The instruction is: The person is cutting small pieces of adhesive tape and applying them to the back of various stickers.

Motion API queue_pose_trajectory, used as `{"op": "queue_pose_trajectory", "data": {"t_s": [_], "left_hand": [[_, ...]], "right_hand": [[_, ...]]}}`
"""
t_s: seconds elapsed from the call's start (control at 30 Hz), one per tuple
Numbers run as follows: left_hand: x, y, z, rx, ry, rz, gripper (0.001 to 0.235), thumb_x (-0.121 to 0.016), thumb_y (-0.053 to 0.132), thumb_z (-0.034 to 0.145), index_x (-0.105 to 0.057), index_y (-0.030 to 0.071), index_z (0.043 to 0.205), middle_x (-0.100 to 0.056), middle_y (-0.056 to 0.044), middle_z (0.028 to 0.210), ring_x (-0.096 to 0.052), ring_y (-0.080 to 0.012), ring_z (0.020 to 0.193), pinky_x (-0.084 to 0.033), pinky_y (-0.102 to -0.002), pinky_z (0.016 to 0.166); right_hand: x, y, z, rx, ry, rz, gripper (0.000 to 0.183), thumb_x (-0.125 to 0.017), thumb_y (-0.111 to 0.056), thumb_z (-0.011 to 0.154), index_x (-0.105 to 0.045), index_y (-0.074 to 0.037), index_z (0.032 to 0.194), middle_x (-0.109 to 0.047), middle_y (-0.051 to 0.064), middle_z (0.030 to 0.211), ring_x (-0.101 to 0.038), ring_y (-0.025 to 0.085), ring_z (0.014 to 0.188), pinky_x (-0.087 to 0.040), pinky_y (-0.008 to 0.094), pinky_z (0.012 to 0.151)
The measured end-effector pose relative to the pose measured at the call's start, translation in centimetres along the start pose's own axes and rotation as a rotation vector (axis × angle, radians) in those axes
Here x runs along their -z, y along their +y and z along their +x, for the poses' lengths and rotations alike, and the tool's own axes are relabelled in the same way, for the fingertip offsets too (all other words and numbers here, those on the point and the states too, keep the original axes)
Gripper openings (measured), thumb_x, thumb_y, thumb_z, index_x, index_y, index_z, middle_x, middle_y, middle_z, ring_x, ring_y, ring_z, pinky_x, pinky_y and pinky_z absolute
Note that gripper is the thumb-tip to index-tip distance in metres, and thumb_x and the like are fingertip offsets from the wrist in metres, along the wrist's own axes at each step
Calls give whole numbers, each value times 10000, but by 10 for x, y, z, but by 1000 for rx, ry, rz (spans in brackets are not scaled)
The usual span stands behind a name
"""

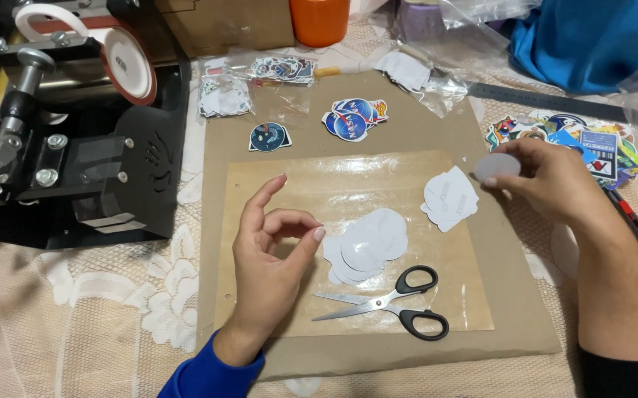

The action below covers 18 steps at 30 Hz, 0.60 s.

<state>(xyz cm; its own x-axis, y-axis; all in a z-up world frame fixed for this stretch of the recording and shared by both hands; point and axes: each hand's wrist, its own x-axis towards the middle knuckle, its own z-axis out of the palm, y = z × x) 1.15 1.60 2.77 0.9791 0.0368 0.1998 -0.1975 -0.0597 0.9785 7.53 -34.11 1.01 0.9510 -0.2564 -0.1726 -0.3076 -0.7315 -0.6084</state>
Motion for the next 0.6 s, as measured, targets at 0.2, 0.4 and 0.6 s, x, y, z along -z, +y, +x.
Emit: {"op": "queue_pose_trajectory", "data": {"t_s": [0.2, 0.4, 0.6], "left_hand": [[3, -2, -4, 103, -436, -507, 926, -710, 27, 859, -142, 27, 1590, -697, -218, 1190, -651, -164, 861, -576, -254, 737], [3, -3, -6, 235, -670, -677, 1004, -734, 138, 878, -70, 89, 1630, -609, -278, 1323, -651, -180, 908, -528, -265, 853], [0, -10, -7, 263, -708, -664, 988, -710, 115, 886, -59, 121, 1629, -578, -294, 1370, -636, -185, 915, -532, -291, 851]], "right_hand": [[-16, -72, -61, -128, -25, 599, 209, -513, -73, 1056, -691, 17, 1117, -752, 169, 1009, -702, 245, 907, -564, 356, 851], [-64, -87, -106, -286, -417, 1096, 363, -506, -121, 970, -662, 124, 1187, -759, 326, 1071, -722, 388, 899, -526, 416, 799], [-76, -73, -105, -379, -439, 1182, 366, -494, -98, 955, -647, 160, 1165, -737, 380, 1054, -695, 449, 852, -537, 498, 808]]}}
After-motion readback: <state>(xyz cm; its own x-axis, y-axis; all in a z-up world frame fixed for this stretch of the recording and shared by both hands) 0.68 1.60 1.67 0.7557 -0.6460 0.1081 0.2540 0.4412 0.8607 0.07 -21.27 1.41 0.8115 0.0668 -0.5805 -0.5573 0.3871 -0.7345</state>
